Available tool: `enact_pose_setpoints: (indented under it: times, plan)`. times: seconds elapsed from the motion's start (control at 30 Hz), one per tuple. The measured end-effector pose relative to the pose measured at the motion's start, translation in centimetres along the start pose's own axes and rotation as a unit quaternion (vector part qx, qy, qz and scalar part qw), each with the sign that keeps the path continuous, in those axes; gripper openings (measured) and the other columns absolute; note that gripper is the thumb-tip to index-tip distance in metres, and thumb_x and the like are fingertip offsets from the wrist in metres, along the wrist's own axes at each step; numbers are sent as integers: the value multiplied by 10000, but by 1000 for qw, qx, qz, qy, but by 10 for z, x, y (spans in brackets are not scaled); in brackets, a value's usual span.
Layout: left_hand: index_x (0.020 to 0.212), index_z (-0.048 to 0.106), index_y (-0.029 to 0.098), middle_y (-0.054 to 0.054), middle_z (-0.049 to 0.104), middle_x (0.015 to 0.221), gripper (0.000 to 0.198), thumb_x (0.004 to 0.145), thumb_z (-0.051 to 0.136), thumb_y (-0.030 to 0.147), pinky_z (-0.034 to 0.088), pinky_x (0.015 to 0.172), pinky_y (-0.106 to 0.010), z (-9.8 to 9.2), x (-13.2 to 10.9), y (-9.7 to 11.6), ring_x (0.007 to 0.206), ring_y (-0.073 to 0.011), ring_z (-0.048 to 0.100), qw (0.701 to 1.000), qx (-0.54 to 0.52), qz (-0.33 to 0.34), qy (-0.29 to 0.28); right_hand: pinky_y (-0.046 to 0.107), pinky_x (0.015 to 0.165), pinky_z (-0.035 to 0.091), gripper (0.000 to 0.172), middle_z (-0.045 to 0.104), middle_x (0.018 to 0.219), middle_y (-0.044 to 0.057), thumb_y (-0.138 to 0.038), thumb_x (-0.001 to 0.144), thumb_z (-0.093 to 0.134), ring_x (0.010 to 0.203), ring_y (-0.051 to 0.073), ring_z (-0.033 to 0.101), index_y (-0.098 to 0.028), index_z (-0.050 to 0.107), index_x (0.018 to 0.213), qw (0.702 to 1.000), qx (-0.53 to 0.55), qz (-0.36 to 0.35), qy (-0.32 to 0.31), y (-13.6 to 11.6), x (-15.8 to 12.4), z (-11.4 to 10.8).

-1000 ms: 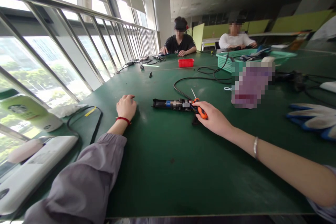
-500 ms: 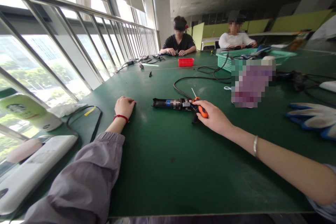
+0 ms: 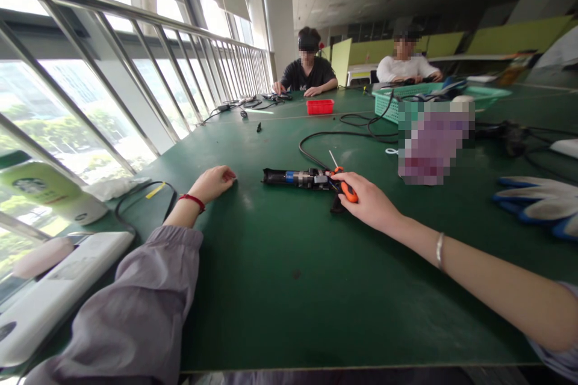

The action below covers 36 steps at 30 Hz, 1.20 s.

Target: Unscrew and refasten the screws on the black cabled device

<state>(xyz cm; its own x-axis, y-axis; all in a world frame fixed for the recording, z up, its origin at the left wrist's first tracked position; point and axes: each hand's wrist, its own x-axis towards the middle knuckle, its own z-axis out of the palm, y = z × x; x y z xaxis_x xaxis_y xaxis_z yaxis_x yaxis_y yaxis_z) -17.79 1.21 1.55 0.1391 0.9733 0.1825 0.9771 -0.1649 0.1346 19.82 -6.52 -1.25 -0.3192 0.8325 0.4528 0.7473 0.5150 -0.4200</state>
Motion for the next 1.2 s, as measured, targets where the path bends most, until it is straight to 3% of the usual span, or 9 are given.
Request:
enact_pose_setpoints:
  times: [0.17,0.4,0.57,0.67,0.8,0.93,1.03,1.2]
  plan:
    - [867,626,195,-43,685,841,284,716,488,391,490,742,-270,-4,1,3,787,-190,632,999,-36,-12,-31,425,841,517,393,607,1132,77,-174,788,512,1036,254,588,-228,523,1178,1000,-23,-20,3,-1,0,-1]
    - [749,625,211,-33,692,802,240,687,512,414,478,745,-289,-4,-1,5,765,-202,626,999,-41,-23,-14,429,841,524,387,600,1137,89,-190,800,512,1046,261,584,-211,520,1186,999,-36,-23,-8,-3,0,-2]
    - [741,618,194,-20,677,725,304,672,521,474,480,704,-287,-14,-5,12,714,-189,608,989,-124,-10,-79,447,854,515,383,610,1115,87,-187,780,539,1043,264,584,-219,534,1162,999,-26,-34,11,-1,1,-1]
    - [776,613,174,-15,674,726,314,700,533,469,490,713,-288,-27,-9,36,706,-176,613,979,-180,22,-92,441,872,506,398,616,1096,79,-199,748,582,1032,256,593,-223,543,1144,999,6,-42,21,1,2,1]
    - [852,608,163,-17,677,754,238,784,516,371,495,730,-287,-39,-19,87,730,-172,637,976,-191,83,-71,404,881,502,366,641,1070,61,-213,730,613,979,227,627,-223,562,1091,995,81,-45,29,-6,0,0]
    - [824,604,158,-34,647,825,113,794,504,201,481,709,-272,-36,-31,128,737,-160,610,974,-125,188,10,357,860,506,350,655,1060,65,-220,750,600,933,204,641,-203,554,1096,990,121,-69,4,-18,-4,-2]
    - [839,587,164,-44,622,884,123,805,472,137,474,712,-265,-29,-38,141,779,-157,601,962,-93,253,44,348,845,507,342,652,1060,73,-215,757,588,913,202,643,-190,553,1096,989,112,-91,-13,-21,-5,-3]
    - [879,562,178,-41,601,911,154,874,410,154,450,645,-245,-16,-43,150,744,-139,583,954,-22,286,91,343,873,497,353,643,1089,68,-202,762,574,949,198,639,-201,541,1114,988,117,-100,-18,-17,-5,-2]
